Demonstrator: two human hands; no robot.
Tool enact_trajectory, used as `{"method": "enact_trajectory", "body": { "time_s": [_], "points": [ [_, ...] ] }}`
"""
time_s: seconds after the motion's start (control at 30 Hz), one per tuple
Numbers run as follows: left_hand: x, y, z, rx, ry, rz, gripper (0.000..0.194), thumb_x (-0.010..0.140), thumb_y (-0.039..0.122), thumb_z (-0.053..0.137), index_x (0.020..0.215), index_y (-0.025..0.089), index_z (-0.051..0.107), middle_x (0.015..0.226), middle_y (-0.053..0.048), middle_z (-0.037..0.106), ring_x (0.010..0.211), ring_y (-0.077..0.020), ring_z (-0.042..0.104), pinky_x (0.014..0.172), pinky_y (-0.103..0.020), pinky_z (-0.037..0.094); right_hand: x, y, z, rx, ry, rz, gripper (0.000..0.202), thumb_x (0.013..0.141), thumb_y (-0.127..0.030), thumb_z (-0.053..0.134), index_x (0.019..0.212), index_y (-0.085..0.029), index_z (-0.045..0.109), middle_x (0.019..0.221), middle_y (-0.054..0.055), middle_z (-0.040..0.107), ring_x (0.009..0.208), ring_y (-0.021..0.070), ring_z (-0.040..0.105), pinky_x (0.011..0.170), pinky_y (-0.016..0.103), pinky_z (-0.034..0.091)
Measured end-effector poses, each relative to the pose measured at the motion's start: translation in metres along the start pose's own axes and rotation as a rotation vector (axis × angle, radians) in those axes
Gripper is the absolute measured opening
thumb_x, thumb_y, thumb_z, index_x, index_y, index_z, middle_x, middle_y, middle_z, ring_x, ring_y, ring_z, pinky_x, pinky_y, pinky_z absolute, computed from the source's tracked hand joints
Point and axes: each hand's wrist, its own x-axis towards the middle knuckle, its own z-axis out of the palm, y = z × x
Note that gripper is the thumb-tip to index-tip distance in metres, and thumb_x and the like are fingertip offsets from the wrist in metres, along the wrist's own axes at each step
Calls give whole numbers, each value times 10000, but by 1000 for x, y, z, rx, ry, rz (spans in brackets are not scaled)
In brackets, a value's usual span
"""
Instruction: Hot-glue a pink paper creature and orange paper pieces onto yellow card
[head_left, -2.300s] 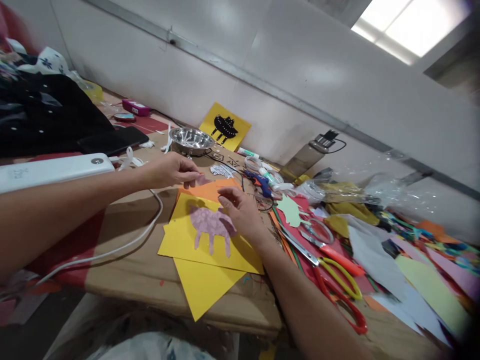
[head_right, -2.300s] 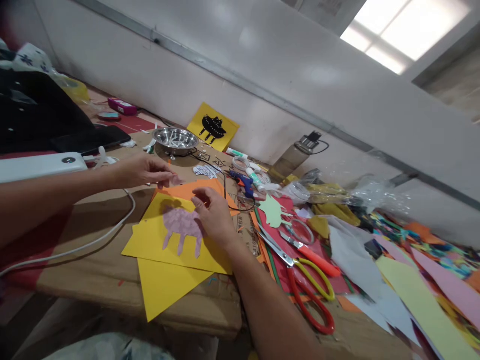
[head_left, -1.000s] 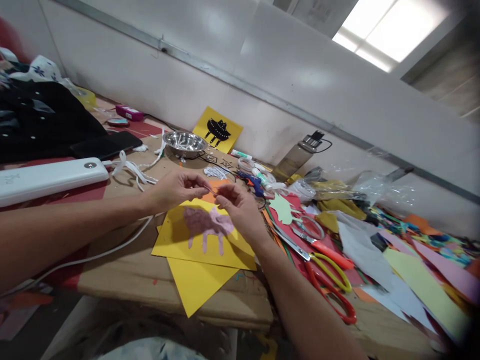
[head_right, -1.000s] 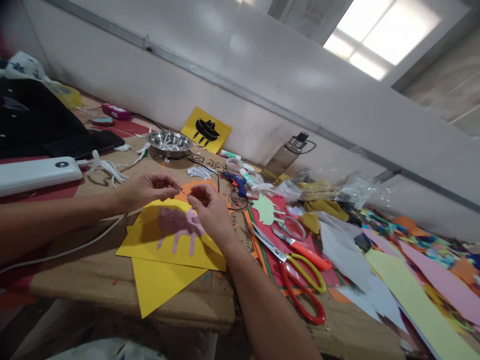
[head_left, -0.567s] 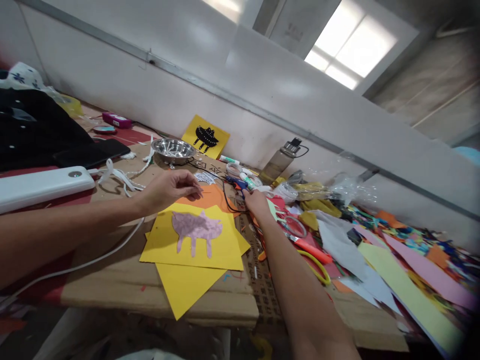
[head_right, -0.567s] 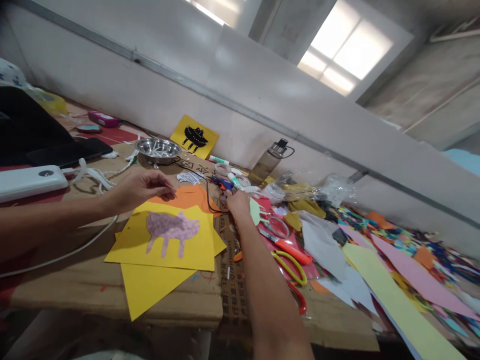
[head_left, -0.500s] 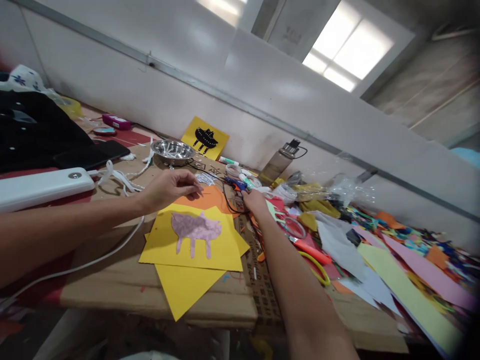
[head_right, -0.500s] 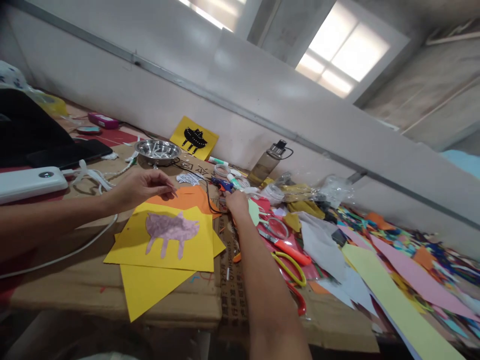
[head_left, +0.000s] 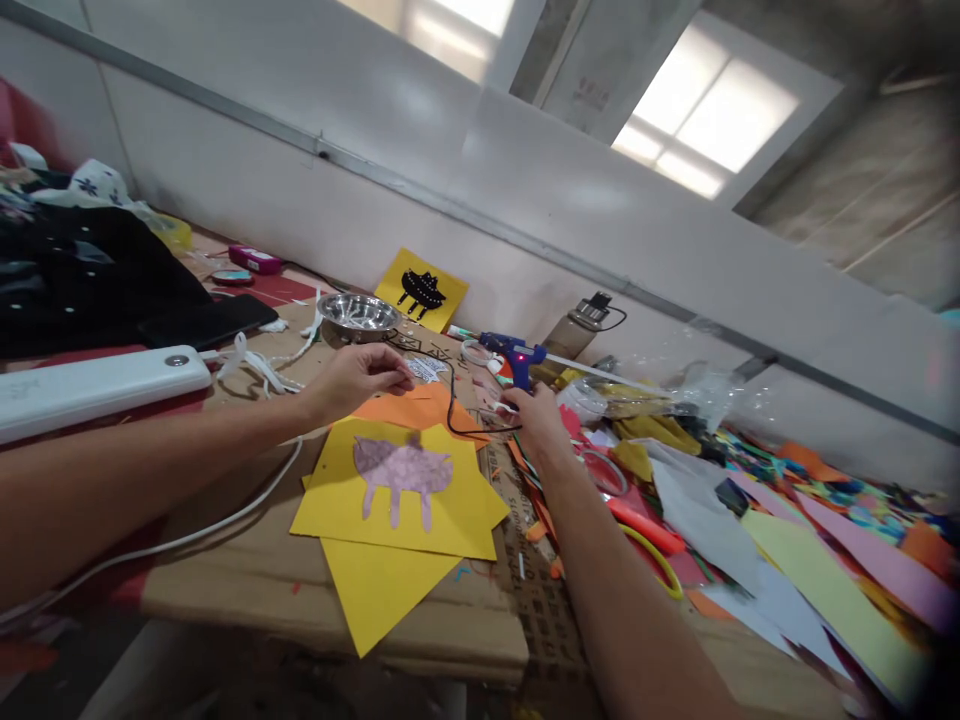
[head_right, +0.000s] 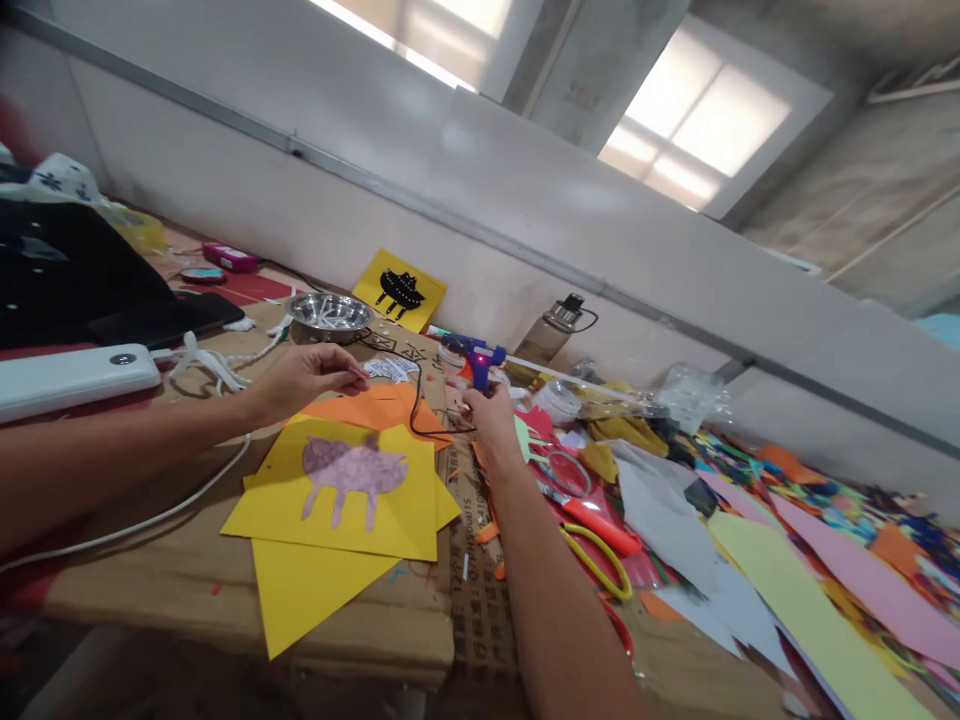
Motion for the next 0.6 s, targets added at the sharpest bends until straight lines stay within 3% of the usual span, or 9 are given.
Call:
{"method": "enact_trajectory", "body": {
  "time_s": [0.2, 0.43, 0.6],
  "points": [
    [-2, -4, -8, 66, 81, 20, 205, 759, 299, 723, 875, 138, 673, 916, -76, 753, 840, -145, 715, 855, -309, 581, -38, -28, 3, 288, -233, 47, 394, 663, -262, 662, 1045, -219, 576, 1074, 53, 694, 668, 111, 593, 529, 217, 429],
    [0, -4, -18, 64, 163, 33, 239, 759, 365, 731, 844, 148, 682, 851, -67, 755, 795, -149, 718, 827, -319, 600, -52, -37, 8, 333, -390, -38, 335, 812, -439, 666, 1047, -230, 552, 1024, 45, 693, 656, 114, 551, 511, 231, 391],
    [1, -6, -19, 46, 159, 25, 219, 747, 342, 737, 828, 143, 690, 839, -63, 756, 786, -146, 719, 820, -313, 603, -53, -33, 10, 301, -425, -73, 309, 855, -436, 643, 1075, -239, 555, 893, 14, 680, 640, 121, 505, 517, 242, 362]
  ]
}}
